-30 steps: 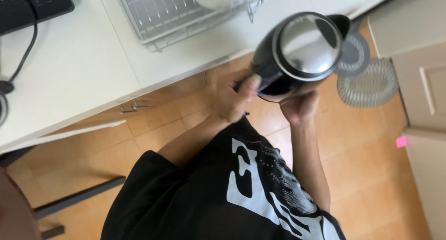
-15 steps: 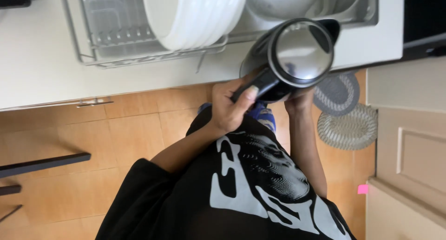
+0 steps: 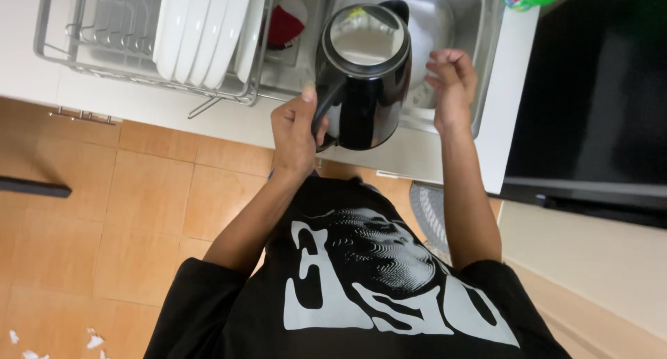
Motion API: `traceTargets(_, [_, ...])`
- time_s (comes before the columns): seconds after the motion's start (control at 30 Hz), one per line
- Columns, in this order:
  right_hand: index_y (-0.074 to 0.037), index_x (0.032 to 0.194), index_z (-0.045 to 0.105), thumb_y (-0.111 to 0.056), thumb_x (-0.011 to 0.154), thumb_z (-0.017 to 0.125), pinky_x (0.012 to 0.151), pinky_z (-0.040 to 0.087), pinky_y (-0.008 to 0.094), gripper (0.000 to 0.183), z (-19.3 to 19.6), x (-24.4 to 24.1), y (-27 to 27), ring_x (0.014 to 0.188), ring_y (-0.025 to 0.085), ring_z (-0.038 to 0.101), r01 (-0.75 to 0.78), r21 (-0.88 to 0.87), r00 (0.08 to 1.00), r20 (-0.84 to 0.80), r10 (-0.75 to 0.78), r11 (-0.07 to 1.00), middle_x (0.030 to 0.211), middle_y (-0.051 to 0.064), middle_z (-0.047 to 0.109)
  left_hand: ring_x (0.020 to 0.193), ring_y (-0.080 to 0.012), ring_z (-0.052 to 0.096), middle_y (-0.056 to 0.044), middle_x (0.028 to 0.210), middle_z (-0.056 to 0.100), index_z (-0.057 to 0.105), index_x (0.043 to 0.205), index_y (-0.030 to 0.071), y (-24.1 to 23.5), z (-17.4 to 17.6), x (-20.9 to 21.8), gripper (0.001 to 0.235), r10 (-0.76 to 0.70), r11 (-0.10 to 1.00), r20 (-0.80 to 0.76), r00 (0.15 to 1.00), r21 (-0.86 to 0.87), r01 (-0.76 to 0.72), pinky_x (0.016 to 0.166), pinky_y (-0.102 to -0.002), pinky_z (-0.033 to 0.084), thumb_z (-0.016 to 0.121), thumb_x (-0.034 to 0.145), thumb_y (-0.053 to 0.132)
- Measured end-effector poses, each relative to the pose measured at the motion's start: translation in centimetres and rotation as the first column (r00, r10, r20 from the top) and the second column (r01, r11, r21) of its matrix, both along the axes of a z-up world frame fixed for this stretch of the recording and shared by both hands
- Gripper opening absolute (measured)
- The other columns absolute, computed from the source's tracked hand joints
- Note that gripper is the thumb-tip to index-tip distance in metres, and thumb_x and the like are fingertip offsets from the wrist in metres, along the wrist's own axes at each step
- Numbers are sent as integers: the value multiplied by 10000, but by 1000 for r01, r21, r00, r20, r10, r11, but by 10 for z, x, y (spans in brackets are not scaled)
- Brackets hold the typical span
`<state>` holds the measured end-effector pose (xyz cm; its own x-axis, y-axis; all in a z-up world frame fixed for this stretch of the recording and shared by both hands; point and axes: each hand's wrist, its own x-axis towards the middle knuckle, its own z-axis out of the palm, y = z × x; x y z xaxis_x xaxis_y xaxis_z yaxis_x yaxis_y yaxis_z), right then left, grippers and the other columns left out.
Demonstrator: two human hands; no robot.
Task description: The person washes a green plastic lid in the sink using a sponge and water, then places it on the counter. They then pick up a black electric kettle, fill it with water from the tap, place it on an induction cooktop, and wipe the kettle with a cloth.
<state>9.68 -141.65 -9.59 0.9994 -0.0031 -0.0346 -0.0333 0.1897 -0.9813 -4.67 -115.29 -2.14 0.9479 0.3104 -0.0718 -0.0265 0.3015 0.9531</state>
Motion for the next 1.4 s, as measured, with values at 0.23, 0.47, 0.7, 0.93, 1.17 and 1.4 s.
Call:
traceTargets(0.23, [-141,1035,650,-212,1022,634,874,545,338,73,9,89,3,1004,167,664,-103,20,994,30,102,995,1105,27,706,441,-79,422,-6,558,521,573,627,76,-20,15,41,552,70,997,-35,997,37,-69,410,-263,298,578,1046,437])
traceTargets(0.47, [-118,1022,648,-177,992,631,766,541,293,69,-46,191,28,866,134,667,-251,-120,968,-44,248,960,992,7,716,421,-89,428,-20,550,531,577,676,97,-22,20,82,484,149,987,-116,982,-49,-156,383,-274,307,592,1017,440])
traceTargets(0.7, [-55,1194,652,-67,997,645,733,484,251,198,-88,299,61,813,67,560,-374,-400,826,267,496,837,963,0,649,405,-89,414,-24,529,525,613,671,77,-32,17,119,527,196,981,-179,964,43,-192,378,-270,300,588,999,489])
traceTargets(0.93, [-42,1292,589,-52,909,686,769,533,312,396,-102,369,120,855,173,673,-332,-481,774,352,526,812,960,77,690,423,-96,440,-30,543,541,582,652,65,-37,8,165,587,215,975,-199,956,102,-198,389,-272,315,585,1019,524])
traceTargets(1.17, [-35,1338,627,-48,983,624,929,505,434,355,-124,378,130,1119,407,616,-138,-517,654,593,470,845,1194,218,635,421,-117,445,-34,536,534,597,655,76,-32,12,200,592,256,966,-226,940,22,-258,397,-292,341,562,994,560])
traceTargets(1.4, [-63,1272,658,-34,967,547,857,514,425,326,-95,355,130,1041,389,632,-104,-518,710,559,428,849,1114,182,631,414,-130,423,-47,507,496,597,658,60,-32,-2,202,625,277,961,-176,944,66,-270,393,-301,315,541,1005,576])
